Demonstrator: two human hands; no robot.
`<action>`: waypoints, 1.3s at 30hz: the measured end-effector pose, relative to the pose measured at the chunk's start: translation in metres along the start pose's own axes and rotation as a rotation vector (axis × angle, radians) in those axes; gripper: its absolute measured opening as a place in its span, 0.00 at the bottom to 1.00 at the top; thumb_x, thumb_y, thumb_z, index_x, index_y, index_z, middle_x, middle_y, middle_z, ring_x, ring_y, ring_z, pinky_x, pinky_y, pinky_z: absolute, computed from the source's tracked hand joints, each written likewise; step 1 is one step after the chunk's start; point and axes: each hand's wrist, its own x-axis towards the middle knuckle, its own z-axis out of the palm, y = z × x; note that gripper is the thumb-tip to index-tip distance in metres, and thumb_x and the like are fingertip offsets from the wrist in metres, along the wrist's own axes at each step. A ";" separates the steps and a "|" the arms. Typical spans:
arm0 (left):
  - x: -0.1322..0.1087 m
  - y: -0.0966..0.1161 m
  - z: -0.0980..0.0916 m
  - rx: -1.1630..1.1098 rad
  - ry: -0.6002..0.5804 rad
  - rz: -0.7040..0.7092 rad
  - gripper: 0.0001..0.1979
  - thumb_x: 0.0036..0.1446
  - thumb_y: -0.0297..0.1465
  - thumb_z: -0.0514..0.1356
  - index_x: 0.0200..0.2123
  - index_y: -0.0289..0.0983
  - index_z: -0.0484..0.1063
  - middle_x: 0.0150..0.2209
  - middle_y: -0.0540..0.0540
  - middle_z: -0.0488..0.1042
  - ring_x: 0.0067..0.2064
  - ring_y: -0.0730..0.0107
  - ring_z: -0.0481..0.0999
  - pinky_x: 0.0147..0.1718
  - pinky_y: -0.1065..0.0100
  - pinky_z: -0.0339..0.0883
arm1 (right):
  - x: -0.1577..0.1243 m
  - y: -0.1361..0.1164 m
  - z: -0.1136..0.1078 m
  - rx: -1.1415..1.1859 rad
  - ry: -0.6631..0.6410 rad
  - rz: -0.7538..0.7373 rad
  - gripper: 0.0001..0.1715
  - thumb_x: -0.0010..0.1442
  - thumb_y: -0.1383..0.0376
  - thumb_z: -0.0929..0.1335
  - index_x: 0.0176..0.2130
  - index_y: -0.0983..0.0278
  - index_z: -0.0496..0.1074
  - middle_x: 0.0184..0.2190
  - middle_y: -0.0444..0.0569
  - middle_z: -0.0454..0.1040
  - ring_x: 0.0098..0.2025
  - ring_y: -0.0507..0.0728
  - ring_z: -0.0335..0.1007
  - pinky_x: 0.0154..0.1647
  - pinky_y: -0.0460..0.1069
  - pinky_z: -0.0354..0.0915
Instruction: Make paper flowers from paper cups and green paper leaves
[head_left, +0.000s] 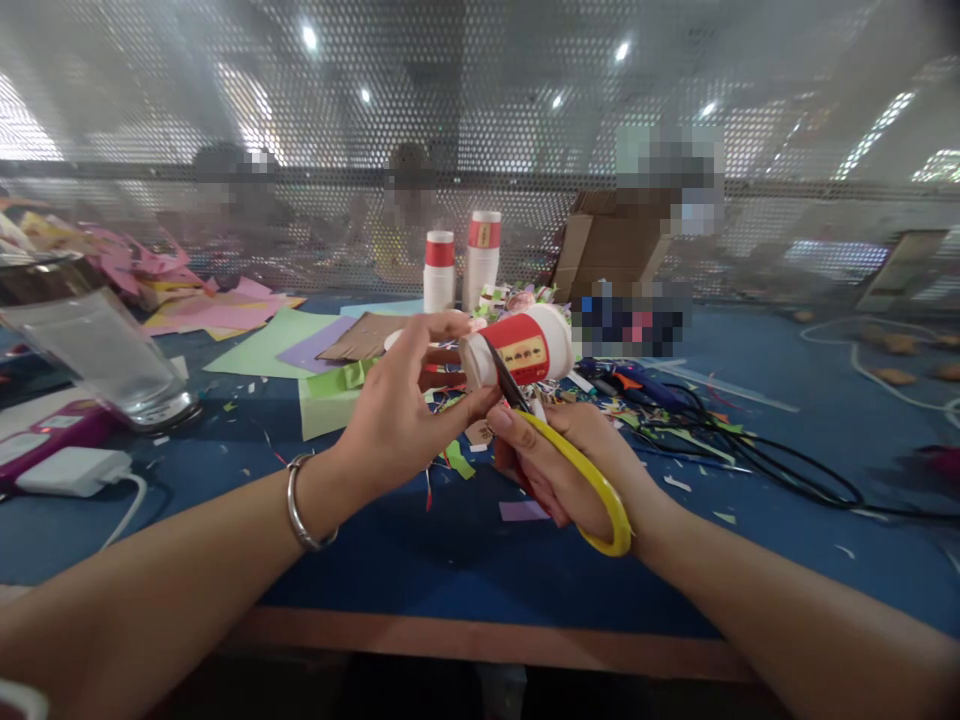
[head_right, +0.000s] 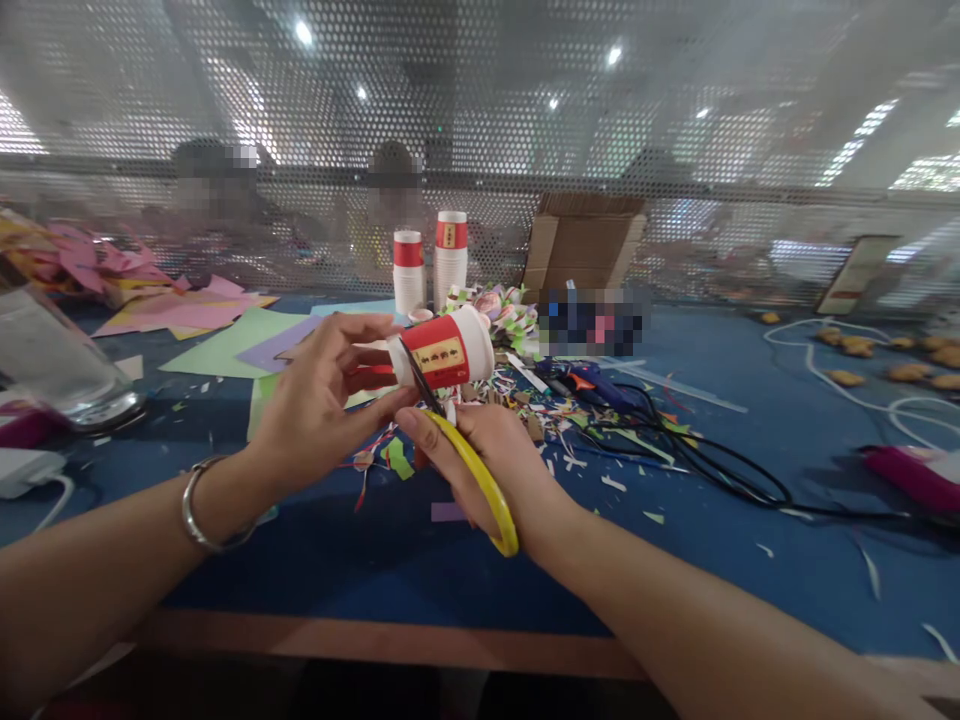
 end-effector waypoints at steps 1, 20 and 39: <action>0.001 0.000 0.001 -0.051 0.019 -0.050 0.29 0.55 0.39 0.73 0.56 0.41 0.67 0.58 0.39 0.74 0.50 0.62 0.81 0.47 0.61 0.80 | 0.001 0.001 0.000 -0.013 -0.007 -0.025 0.39 0.61 0.31 0.64 0.21 0.59 0.68 0.08 0.40 0.60 0.13 0.52 0.60 0.21 0.48 0.63; 0.001 0.004 0.003 -0.236 -0.018 -0.254 0.19 0.56 0.41 0.72 0.44 0.39 0.72 0.38 0.47 0.82 0.42 0.65 0.83 0.40 0.65 0.80 | 0.005 0.012 -0.001 -0.137 -0.023 -0.118 0.40 0.65 0.32 0.61 0.22 0.61 0.68 0.11 0.41 0.61 0.15 0.50 0.60 0.21 0.47 0.56; -0.002 0.014 0.006 -0.152 0.072 -0.112 0.20 0.55 0.42 0.73 0.43 0.39 0.71 0.37 0.49 0.80 0.38 0.69 0.82 0.36 0.69 0.79 | -0.001 0.000 0.001 -0.054 -0.020 -0.045 0.39 0.64 0.33 0.63 0.22 0.60 0.68 0.09 0.40 0.61 0.13 0.51 0.59 0.19 0.47 0.57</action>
